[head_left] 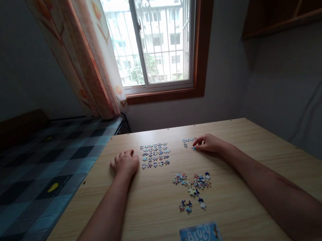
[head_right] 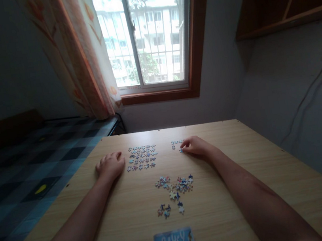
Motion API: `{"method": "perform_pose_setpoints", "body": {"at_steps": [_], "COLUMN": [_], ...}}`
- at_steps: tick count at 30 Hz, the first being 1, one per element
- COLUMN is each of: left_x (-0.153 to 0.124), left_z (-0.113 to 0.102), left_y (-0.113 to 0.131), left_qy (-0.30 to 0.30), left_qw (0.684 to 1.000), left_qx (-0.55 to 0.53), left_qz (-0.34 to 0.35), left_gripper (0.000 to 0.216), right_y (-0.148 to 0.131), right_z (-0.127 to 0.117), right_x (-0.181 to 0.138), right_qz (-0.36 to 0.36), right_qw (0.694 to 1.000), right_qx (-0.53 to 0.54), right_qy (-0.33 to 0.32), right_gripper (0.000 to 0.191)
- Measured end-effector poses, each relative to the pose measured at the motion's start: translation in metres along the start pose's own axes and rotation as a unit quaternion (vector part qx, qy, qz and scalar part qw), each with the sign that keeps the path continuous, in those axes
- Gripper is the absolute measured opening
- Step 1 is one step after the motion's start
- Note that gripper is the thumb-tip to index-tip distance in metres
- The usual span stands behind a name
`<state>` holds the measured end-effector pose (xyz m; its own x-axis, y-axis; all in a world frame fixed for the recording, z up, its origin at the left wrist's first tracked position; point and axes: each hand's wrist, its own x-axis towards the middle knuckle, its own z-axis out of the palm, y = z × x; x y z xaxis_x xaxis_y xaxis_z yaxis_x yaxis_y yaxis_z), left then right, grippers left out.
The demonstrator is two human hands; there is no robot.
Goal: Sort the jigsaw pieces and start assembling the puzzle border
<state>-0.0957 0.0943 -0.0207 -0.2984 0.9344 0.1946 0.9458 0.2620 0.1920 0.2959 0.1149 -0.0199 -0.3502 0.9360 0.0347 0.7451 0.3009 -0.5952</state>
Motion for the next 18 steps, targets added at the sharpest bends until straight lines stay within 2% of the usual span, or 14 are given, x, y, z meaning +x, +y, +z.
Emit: {"method": "perform_pose_setpoints", "body": {"at_steps": [4, 12, 18], "left_x": [-0.001, 0.001, 0.003], "left_z": [0.0, 0.002, 0.005], "left_y": [0.0, -0.002, -0.003], "left_qy": [0.001, 0.008, 0.015], "left_qw": [1.0, 1.0, 1.0], "left_qx": [-0.003, -0.01, -0.016], "left_qz": [0.002, 0.007, 0.011], "left_gripper": [0.048, 0.047, 0.048], "right_y": [0.0, -0.003, -0.001], "right_z": [0.002, 0.025, 0.029], "right_x": [-0.001, 0.006, 0.007], "right_qz": [-0.034, 0.015, 0.0], "right_qw": [0.997, 0.982, 0.979], "right_qx": [-0.063, -0.127, -0.131], "right_qy": [0.023, 0.14, 0.156], "right_gripper": [0.024, 0.026, 0.022]}}
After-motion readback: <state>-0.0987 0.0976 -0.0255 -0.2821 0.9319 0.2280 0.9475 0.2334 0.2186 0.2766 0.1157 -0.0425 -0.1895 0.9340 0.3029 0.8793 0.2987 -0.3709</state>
